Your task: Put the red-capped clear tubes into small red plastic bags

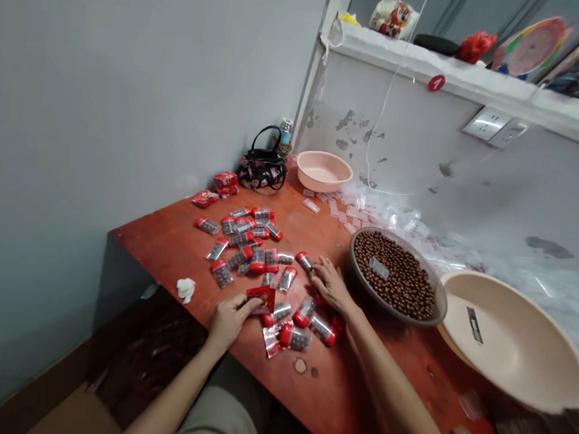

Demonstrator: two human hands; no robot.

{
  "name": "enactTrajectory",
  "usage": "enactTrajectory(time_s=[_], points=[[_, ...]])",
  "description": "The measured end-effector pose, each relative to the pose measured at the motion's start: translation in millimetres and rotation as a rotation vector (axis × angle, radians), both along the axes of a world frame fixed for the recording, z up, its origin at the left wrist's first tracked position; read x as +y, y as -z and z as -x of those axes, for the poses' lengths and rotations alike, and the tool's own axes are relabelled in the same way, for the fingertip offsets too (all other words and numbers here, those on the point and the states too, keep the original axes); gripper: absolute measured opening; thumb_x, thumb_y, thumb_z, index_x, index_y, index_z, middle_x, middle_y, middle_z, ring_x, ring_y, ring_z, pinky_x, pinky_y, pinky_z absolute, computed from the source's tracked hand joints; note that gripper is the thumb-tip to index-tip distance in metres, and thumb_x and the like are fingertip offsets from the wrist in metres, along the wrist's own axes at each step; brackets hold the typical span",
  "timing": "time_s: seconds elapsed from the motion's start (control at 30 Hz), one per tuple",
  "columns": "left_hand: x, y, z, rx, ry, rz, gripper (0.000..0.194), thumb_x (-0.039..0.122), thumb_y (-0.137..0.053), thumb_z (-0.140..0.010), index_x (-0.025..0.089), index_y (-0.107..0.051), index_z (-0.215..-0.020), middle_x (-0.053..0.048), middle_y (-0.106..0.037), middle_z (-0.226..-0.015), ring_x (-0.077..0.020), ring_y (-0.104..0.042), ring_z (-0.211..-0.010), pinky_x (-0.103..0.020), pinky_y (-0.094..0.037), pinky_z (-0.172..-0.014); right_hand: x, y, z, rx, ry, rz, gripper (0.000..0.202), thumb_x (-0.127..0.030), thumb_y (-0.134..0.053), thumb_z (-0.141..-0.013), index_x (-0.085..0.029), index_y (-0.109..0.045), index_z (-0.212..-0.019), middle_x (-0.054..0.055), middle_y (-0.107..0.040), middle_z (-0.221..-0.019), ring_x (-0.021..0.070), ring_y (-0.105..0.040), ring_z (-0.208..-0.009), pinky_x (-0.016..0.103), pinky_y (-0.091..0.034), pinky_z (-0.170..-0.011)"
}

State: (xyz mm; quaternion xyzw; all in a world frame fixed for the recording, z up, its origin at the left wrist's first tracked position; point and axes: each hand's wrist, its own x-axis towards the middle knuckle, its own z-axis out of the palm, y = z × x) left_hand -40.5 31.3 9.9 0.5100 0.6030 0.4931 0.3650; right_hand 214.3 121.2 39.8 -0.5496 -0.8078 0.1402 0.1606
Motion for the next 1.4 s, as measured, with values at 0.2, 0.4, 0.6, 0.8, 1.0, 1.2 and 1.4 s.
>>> enactTrajectory(time_s=[0.2, 0.4, 0.6, 0.8, 1.0, 1.2, 1.4], points=[[-6.7, -12.8, -16.5, -0.548, -0.078, 0.124, 0.027, 0.035, -0.067, -0.059, 0.014, -0.054, -0.049, 0.006, -0.047, -0.044, -0.0082, -0.044, -0.043, -0.020, -0.036, -0.045, -62.3, -32.1, 26.4, 0.464, 0.035, 0.028, 0.027, -0.034, -0.044, -0.082, -0.021, -0.054, -0.103, 0.007, -0.059, -0.102, 0.0189, -0.055, -0.091, 0.033, -0.041, -0.080], [-23.7, -37.4, -40.7, -0.808, 0.046, 0.185, 0.023, 0.030, -0.070, -0.057, 0.011, -0.065, -0.067, -0.001, -0.062, -0.059, -0.0129, -0.056, -0.054, -0.026, -0.047, -0.055, -93.0, -31.7, 72.0, 0.787, 0.049, 0.264, 0.023, -0.037, -0.056, -0.072, -0.017, -0.058, -0.083, 0.000, -0.060, -0.069, 0.0125, -0.054, -0.058, 0.023, -0.042, -0.053], [-40.4, -43.3, -31.3, -0.886, 0.045, 0.242, 0.022, 0.031, -0.068, -0.060, 0.010, -0.066, -0.068, -0.005, -0.065, -0.066, -0.0120, -0.058, -0.059, -0.023, -0.048, -0.055, -68.5, -14.7, 60.2, 0.361, 0.264, 0.039, 0.018, -0.037, -0.054, -0.073, -0.019, -0.059, -0.075, 0.001, -0.060, -0.067, 0.0166, -0.055, -0.064, 0.027, -0.040, -0.059], [-50.9, -39.8, -25.8, -0.800, -0.038, 0.245, 0.020, 0.028, -0.070, -0.057, 0.008, -0.064, -0.060, -0.003, -0.062, -0.056, -0.0109, -0.056, -0.053, -0.020, -0.046, -0.050, -67.7, -14.3, 42.6, 0.178, 0.199, -0.136, 0.029, -0.035, -0.050, -0.078, -0.019, -0.054, -0.101, 0.008, -0.059, -0.099, 0.0192, -0.055, -0.085, 0.029, -0.041, -0.074], [-55.0, -35.3, -31.3, -0.885, -0.124, 0.304, 0.020, 0.025, -0.073, -0.053, 0.009, -0.061, -0.054, -0.001, -0.060, -0.053, -0.0083, -0.054, -0.048, -0.018, -0.046, -0.047, -124.2, -18.7, 27.2, 0.095, -0.047, -0.096, 0.025, -0.035, -0.045, -0.082, -0.020, -0.055, -0.099, 0.006, -0.060, -0.097, 0.0205, -0.052, -0.091, 0.030, -0.039, -0.079], [-55.0, -38.3, -44.0, -1.061, -0.158, 0.311, 0.016, 0.019, -0.072, -0.055, 0.009, -0.060, -0.058, -0.001, -0.061, -0.054, -0.0085, -0.055, -0.048, -0.018, -0.047, -0.046, -135.9, -7.0, 28.6, -0.129, -0.018, -0.065, 0.027, -0.031, -0.045, -0.081, -0.018, -0.054, -0.103, 0.012, -0.058, -0.102, 0.0277, -0.050, -0.094, 0.038, -0.039, -0.077], [-52.3, -41.1, -55.1, -1.165, -0.152, 0.297, 0.013, 0.020, -0.068, -0.063, 0.011, -0.059, -0.064, -0.001, -0.062, -0.058, -0.0103, -0.058, -0.054, -0.024, -0.051, -0.056, -165.8, -7.8, 35.7, 0.551, 0.090, 0.255, 0.021, -0.034, -0.034, -0.087, -0.022, -0.051, -0.085, 0.002, -0.058, -0.066, 0.0152, -0.055, -0.054, 0.026, -0.043, -0.051]])
